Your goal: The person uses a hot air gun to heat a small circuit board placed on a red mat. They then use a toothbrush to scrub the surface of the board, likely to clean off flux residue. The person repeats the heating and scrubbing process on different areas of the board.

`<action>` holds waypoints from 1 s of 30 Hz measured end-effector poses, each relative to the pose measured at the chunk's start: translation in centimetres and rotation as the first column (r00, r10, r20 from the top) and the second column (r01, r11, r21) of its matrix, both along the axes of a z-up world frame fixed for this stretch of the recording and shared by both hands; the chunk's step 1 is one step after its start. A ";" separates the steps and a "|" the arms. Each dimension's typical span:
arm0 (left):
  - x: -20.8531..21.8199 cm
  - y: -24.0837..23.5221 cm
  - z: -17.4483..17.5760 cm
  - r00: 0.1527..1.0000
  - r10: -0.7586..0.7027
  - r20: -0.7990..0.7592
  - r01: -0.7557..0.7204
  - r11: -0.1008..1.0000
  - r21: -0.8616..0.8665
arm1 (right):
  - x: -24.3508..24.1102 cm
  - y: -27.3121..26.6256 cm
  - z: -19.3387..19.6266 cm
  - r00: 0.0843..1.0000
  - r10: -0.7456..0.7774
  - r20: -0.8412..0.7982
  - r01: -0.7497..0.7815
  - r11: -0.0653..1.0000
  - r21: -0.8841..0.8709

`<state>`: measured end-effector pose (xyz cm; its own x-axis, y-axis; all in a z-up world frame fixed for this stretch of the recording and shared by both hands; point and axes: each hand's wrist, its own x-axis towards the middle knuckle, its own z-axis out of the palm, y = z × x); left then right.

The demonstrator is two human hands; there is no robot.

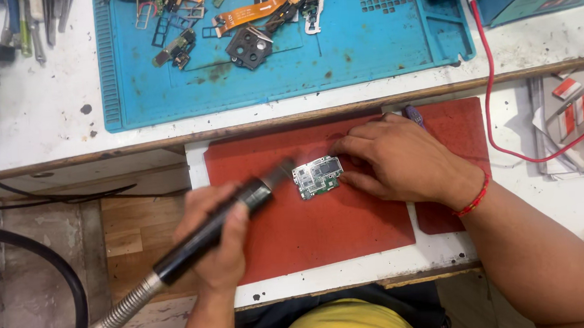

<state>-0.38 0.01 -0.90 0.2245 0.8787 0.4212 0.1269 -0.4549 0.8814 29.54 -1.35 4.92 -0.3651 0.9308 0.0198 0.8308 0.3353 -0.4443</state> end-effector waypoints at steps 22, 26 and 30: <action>0.5 0.3 0.3 1.000 -0.023 -0.007 0.023 0.999 -0.038 | -0.4 0.0 0.1 0.999 -0.043 0.023 0.042 0.999 0.029; 0.2 0.3 0.4 0.974 -0.226 -0.022 0.227 0.969 0.095 | -0.3 -0.1 0.0 0.999 -0.030 0.033 0.029 0.999 0.023; 0.1 0.3 -0.2 0.998 -0.053 -0.027 0.054 0.998 0.028 | -0.4 0.0 -0.1 1.000 -0.026 0.009 0.026 0.998 0.055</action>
